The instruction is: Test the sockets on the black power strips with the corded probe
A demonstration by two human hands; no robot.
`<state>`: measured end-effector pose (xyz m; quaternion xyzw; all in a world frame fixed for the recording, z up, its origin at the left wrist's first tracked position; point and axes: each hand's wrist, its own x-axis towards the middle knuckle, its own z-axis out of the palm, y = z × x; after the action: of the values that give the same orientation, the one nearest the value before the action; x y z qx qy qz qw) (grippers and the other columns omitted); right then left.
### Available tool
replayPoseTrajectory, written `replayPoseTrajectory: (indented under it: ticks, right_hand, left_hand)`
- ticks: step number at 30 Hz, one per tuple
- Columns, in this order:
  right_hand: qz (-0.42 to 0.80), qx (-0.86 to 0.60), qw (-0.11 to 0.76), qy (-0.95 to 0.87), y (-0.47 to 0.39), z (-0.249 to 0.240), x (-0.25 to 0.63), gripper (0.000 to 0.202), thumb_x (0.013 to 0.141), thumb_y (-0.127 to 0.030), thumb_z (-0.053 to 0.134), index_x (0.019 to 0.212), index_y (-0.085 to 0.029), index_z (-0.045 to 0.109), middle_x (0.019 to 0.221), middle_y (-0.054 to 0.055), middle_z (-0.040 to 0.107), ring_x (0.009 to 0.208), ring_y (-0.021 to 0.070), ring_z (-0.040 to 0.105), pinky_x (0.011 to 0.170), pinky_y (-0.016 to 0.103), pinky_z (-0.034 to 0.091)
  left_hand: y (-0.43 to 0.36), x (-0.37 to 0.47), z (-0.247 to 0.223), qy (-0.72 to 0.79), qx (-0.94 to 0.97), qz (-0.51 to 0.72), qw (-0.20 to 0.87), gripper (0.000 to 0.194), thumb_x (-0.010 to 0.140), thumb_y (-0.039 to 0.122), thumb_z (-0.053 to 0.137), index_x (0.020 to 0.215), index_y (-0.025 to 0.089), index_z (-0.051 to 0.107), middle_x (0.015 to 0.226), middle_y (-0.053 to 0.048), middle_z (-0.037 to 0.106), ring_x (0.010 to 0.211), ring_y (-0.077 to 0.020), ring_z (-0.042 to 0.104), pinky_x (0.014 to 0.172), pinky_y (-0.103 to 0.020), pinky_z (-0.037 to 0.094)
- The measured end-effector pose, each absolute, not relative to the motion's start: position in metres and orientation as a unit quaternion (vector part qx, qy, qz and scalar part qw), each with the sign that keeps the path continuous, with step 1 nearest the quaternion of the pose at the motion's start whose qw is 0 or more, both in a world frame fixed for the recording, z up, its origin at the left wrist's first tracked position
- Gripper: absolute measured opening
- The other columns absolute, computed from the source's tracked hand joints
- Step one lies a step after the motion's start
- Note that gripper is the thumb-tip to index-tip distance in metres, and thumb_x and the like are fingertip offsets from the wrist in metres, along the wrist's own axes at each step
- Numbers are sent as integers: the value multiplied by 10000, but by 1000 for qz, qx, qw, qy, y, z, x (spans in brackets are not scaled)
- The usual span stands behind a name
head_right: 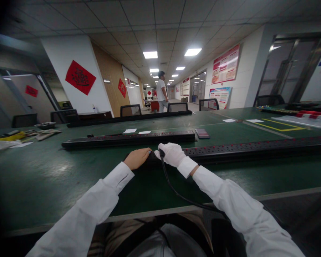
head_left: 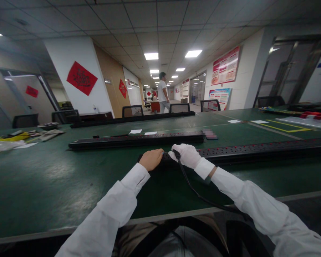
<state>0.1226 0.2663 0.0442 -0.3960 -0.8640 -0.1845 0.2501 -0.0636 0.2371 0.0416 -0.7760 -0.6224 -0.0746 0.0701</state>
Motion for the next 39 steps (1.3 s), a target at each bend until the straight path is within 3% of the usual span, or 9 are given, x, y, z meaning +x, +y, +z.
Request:
replayPoseTrajectory:
  ticks: [39]
  right_hand:
    - [-161,-400,233,-872,261,50,123,417,846,-512,313,881,-206,594,742,48,600,675,130,524,601,225,302]
  left_hand:
    - [236,-62,44,-627,-773,-69,61,325,915,313,207,1072,259,486,1025,-27,610,917,-186,580,749,-307,423]
